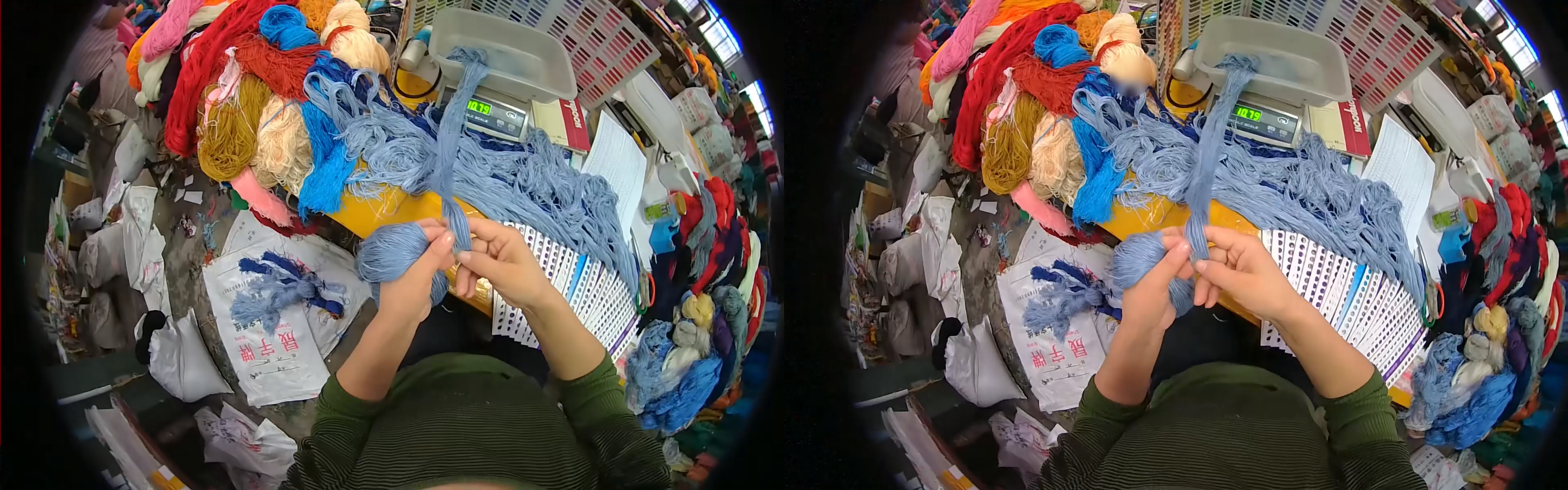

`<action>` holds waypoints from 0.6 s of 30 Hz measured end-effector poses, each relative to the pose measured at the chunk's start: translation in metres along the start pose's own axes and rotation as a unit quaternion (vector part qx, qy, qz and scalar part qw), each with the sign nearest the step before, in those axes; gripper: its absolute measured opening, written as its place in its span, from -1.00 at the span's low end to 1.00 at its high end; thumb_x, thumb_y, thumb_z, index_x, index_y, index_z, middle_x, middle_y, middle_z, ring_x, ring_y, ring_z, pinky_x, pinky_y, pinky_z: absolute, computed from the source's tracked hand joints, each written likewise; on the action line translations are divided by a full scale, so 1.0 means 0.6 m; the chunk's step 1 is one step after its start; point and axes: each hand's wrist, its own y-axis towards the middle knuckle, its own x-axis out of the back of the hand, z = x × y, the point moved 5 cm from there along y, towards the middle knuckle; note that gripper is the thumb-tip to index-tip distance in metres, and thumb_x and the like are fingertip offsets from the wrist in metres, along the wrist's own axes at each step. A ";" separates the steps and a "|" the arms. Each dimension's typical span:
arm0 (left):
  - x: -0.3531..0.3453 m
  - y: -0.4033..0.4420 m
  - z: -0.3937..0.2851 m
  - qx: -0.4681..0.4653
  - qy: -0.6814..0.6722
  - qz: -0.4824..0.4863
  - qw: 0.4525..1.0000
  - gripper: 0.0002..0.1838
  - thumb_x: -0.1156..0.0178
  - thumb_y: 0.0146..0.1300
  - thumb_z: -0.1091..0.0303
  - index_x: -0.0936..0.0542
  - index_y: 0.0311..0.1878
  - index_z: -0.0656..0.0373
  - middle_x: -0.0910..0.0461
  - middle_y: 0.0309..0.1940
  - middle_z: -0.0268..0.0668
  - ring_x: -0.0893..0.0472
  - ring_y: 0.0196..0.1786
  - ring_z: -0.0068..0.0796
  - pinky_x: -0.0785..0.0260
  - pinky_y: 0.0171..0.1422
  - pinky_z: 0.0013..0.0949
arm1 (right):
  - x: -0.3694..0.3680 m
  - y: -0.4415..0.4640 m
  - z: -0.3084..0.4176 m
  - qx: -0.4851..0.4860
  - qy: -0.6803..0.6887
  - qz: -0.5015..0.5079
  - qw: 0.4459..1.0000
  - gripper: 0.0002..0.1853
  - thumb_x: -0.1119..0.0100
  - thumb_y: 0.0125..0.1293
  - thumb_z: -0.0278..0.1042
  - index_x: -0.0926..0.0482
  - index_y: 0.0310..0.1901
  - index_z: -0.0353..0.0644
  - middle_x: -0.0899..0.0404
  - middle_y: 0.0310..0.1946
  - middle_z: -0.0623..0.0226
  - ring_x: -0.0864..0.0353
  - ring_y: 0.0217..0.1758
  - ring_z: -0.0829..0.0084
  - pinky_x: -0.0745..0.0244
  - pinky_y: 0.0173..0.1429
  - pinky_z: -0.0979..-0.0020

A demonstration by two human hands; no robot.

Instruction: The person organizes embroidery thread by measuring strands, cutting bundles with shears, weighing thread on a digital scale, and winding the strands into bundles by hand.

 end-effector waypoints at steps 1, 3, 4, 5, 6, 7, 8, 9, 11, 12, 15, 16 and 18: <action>0.004 -0.002 0.007 0.011 -0.033 -0.010 0.999 -0.86 -0.07 0.06 0.43 -0.48 -0.31 0.27 -0.38 -0.33 -0.36 -0.35 -0.42 -0.67 -0.18 -0.39 -0.61 | -0.001 -0.003 0.000 0.003 0.000 -0.004 1.000 -0.67 0.12 0.13 -0.52 -0.27 -0.03 -0.37 -0.48 -0.45 0.27 -0.48 -0.56 0.60 -0.37 -0.52 0.67; 0.008 -0.009 0.009 0.012 -0.054 -0.020 0.998 -0.87 -0.08 0.05 0.44 -0.49 -0.34 0.28 -0.38 -0.33 -0.36 -0.36 -0.41 -0.65 -0.18 -0.38 -0.61 | -0.001 -0.008 -0.008 -0.004 0.018 -0.020 1.000 -0.75 0.10 0.14 -0.50 -0.33 -0.13 -0.39 -0.48 -0.48 0.28 -0.47 -0.59 0.60 -0.36 -0.53 0.67; 0.010 -0.014 0.007 0.005 -0.043 -0.022 0.999 -0.88 -0.08 0.04 0.44 -0.49 -0.36 0.28 -0.38 -0.33 -0.36 -0.36 -0.41 -0.64 -0.18 -0.37 -0.60 | -0.001 -0.011 -0.013 -0.007 0.029 -0.029 0.999 -0.78 0.08 0.13 -0.49 -0.37 -0.18 -0.39 -0.48 -0.50 0.28 -0.47 -0.60 0.60 -0.35 -0.55 0.67; 0.011 -0.019 0.005 -0.003 -0.032 -0.023 0.999 -0.89 -0.09 0.03 0.45 -0.50 -0.38 0.28 -0.38 -0.33 -0.35 -0.36 -0.41 -0.63 -0.19 -0.37 -0.60 | -0.001 -0.013 -0.019 -0.009 0.041 -0.038 0.998 -0.81 0.07 0.13 -0.48 -0.41 -0.24 -0.39 -0.48 -0.52 0.29 -0.46 -0.62 0.60 -0.35 -0.56 0.67; 0.013 -0.021 0.008 -0.003 -0.033 -0.017 0.999 -0.90 -0.09 0.03 0.45 -0.50 -0.39 0.28 -0.38 -0.33 -0.35 -0.36 -0.42 -0.63 -0.19 -0.37 -0.59 | 0.000 -0.014 -0.024 -0.011 0.030 -0.042 0.999 -0.84 0.05 0.13 -0.47 -0.43 -0.30 -0.39 -0.48 -0.55 0.29 -0.46 -0.63 0.60 -0.34 -0.58 0.67; 0.016 -0.021 0.014 -0.003 -0.033 -0.011 0.999 -0.90 -0.09 0.03 0.45 -0.51 -0.40 0.28 -0.38 -0.33 -0.35 -0.36 -0.42 -0.62 -0.19 -0.36 -0.59 | 0.002 -0.014 -0.029 -0.013 0.018 -0.047 0.999 -0.86 0.04 0.12 -0.47 -0.45 -0.36 -0.38 -0.47 -0.58 0.30 -0.45 -0.65 0.60 -0.34 -0.60 0.67; 0.018 -0.021 0.018 -0.003 -0.034 -0.003 0.999 -0.91 -0.09 0.02 0.46 -0.51 -0.42 0.28 -0.38 -0.33 -0.35 -0.36 -0.43 -0.61 -0.20 -0.36 -0.58 | 0.004 -0.015 -0.032 -0.014 0.007 -0.052 0.999 -0.86 0.02 0.12 -0.46 -0.47 -0.42 -0.37 -0.47 -0.61 0.30 -0.45 -0.67 0.60 -0.33 -0.62 0.68; 0.019 -0.022 0.023 0.010 -0.059 -0.009 0.998 -0.91 -0.09 0.03 0.46 -0.51 -0.41 0.27 -0.38 -0.33 -0.35 -0.36 -0.43 -0.61 -0.20 -0.36 -0.58 | 0.002 -0.017 -0.034 -0.012 0.041 -0.063 0.997 -0.86 0.01 0.11 -0.46 -0.47 -0.45 -0.37 -0.47 -0.62 0.30 -0.45 -0.68 0.60 -0.33 -0.63 0.68; 0.019 -0.026 0.030 0.035 -0.109 -0.021 0.993 -0.91 -0.08 0.03 0.46 -0.50 -0.41 0.27 -0.38 -0.34 -0.35 -0.37 -0.42 -0.61 -0.20 -0.35 -0.59 | -0.004 -0.019 -0.040 -0.008 0.109 -0.085 0.990 -0.85 -0.01 0.10 -0.45 -0.48 -0.51 -0.35 -0.47 -0.65 0.28 -0.44 -0.70 0.59 -0.32 -0.66 0.68; 0.015 -0.029 0.026 0.037 -0.116 -0.018 0.992 -0.91 -0.08 0.04 0.46 -0.49 -0.39 0.27 -0.38 -0.33 -0.34 -0.37 -0.40 -0.61 -0.20 -0.34 -0.58 | -0.005 -0.021 -0.043 -0.012 0.140 -0.088 0.986 -0.85 -0.01 0.10 -0.45 -0.48 -0.49 -0.36 -0.48 -0.62 0.27 -0.45 -0.68 0.58 -0.33 -0.65 0.67; 0.006 -0.036 0.014 0.022 -0.109 -0.010 0.994 -0.90 -0.06 0.05 0.46 -0.46 -0.35 0.26 -0.39 -0.29 -0.32 -0.39 -0.35 -0.59 -0.23 -0.28 -0.56 | -0.008 -0.026 -0.050 -0.016 0.224 -0.099 0.969 -0.86 0.00 0.10 -0.46 -0.47 -0.42 -0.38 -0.51 -0.54 0.21 -0.49 -0.64 0.55 -0.36 -0.64 0.66; 0.014 -0.035 0.020 0.004 -0.086 -0.008 0.996 -0.89 -0.05 0.06 0.46 -0.45 -0.33 0.26 -0.39 -0.28 -0.30 -0.40 -0.32 -0.57 -0.24 -0.25 -0.54 | -0.011 -0.028 -0.053 -0.012 0.247 -0.104 0.963 -0.85 0.00 0.10 -0.45 -0.47 -0.40 -0.38 -0.51 -0.50 0.19 -0.51 -0.62 0.53 -0.37 -0.62 0.66; 0.024 -0.031 0.021 -0.047 -0.062 -0.002 0.997 -0.87 -0.04 0.07 0.45 -0.43 -0.29 0.25 -0.40 -0.26 -0.26 -0.40 -0.28 -0.53 -0.25 -0.18 -0.50 | -0.011 -0.031 -0.063 -0.008 0.324 -0.102 0.940 -0.83 0.01 0.11 -0.45 -0.45 -0.34 -0.40 -0.52 -0.44 0.15 -0.53 -0.57 0.51 -0.41 -0.58 0.66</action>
